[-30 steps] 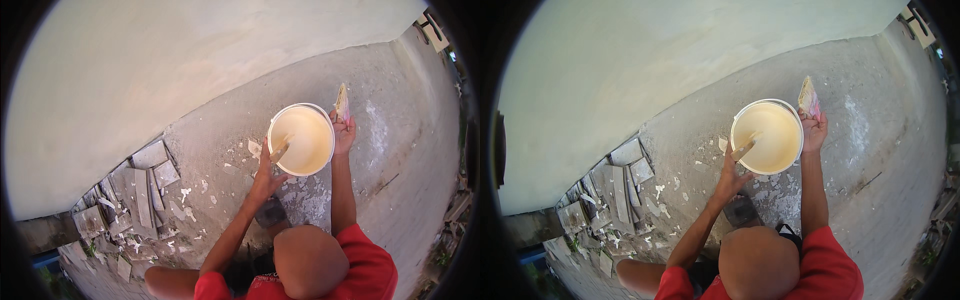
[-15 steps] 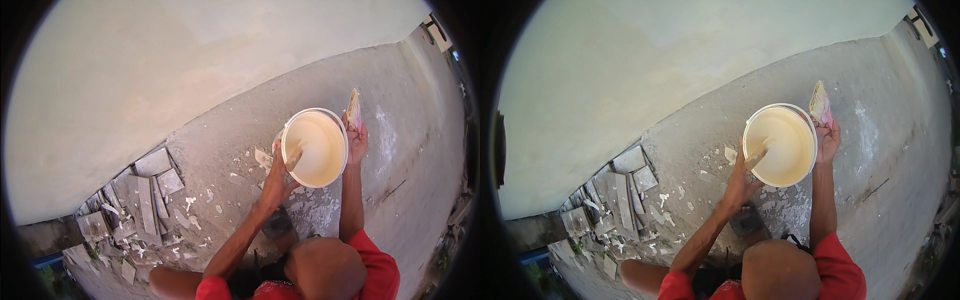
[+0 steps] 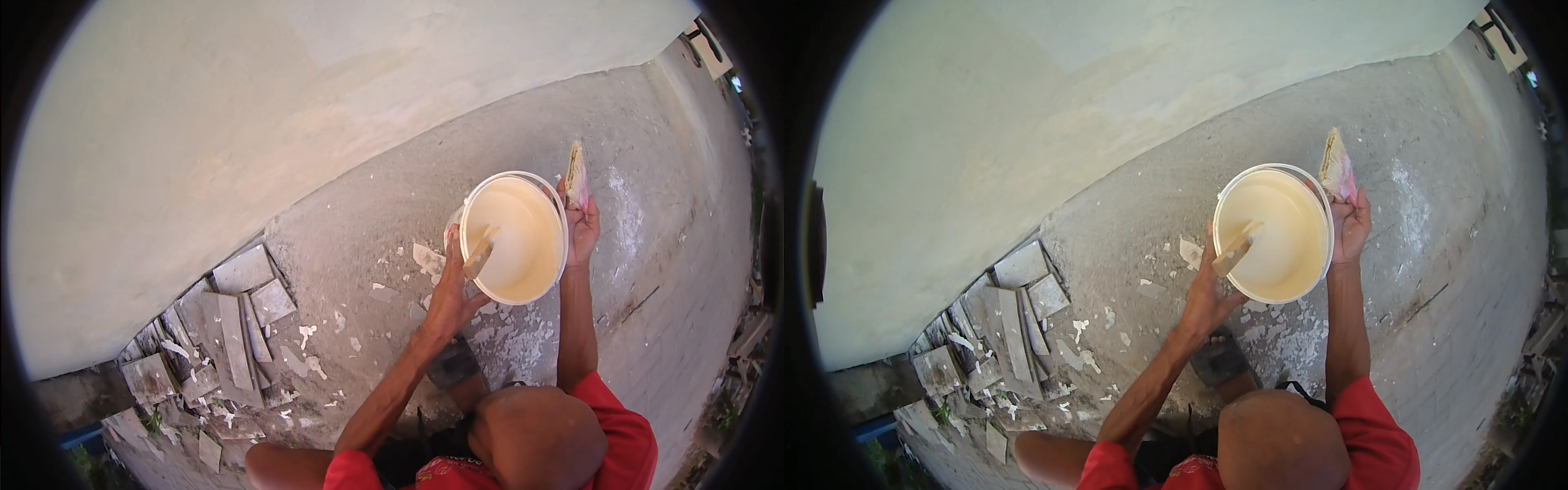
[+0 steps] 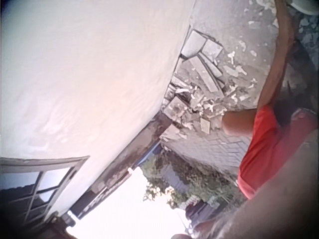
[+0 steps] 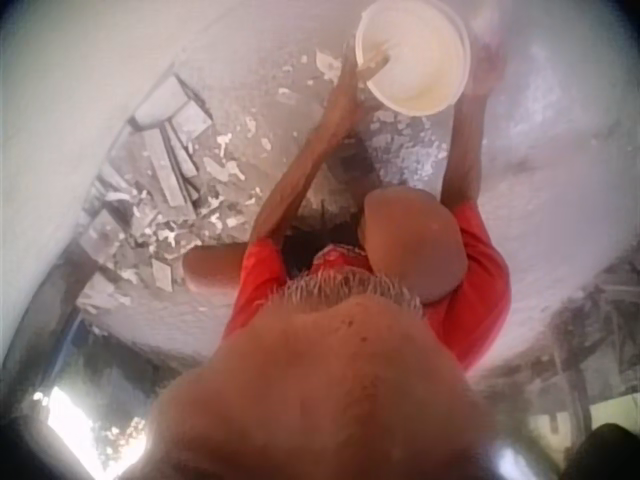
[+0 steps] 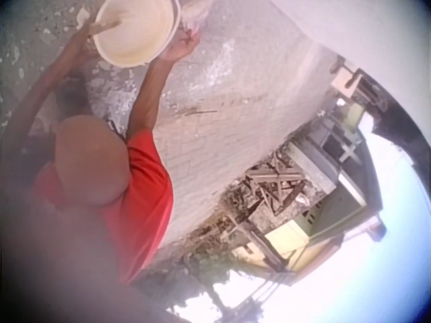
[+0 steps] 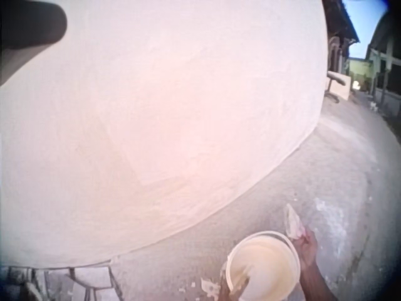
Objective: The person paints an exterior wall using a paintbrush, repeatedly dipping the brush into a bucket of paint and brushing the paint onto the wall.
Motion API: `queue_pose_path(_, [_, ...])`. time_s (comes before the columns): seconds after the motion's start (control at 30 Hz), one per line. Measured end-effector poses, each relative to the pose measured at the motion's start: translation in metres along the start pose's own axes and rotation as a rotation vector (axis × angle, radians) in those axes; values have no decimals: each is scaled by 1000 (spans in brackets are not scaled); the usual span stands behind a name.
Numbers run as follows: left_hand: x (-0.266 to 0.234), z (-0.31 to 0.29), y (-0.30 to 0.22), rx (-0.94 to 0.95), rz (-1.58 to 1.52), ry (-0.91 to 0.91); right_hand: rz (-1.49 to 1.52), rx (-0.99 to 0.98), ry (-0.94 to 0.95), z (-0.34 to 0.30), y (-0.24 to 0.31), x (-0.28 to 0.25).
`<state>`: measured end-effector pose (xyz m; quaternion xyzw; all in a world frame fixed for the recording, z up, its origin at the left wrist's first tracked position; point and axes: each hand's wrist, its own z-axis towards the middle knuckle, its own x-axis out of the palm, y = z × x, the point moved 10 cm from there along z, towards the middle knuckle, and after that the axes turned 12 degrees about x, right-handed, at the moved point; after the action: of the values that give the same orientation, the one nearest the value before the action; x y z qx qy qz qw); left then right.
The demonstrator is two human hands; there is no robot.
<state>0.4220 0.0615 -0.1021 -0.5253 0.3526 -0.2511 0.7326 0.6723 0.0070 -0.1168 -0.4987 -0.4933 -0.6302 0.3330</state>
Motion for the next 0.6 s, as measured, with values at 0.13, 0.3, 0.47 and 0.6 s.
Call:
queue_pose_path(0.13, [-1,14,-15,13,54,-21,5,-14,26,-2,15,-9])
queue_pose_path(0.3, [-10,35,-13,25,52,14,-9,-29,-4,6,27,-7])
queue_pose_path(0.47, [-13,32,-10,45,48,26,-21,-30,22,7,15,8])
queue_pose_path(0.6, [-10,27,-11,25,13,-8,-23,-28,75,8,14,25])
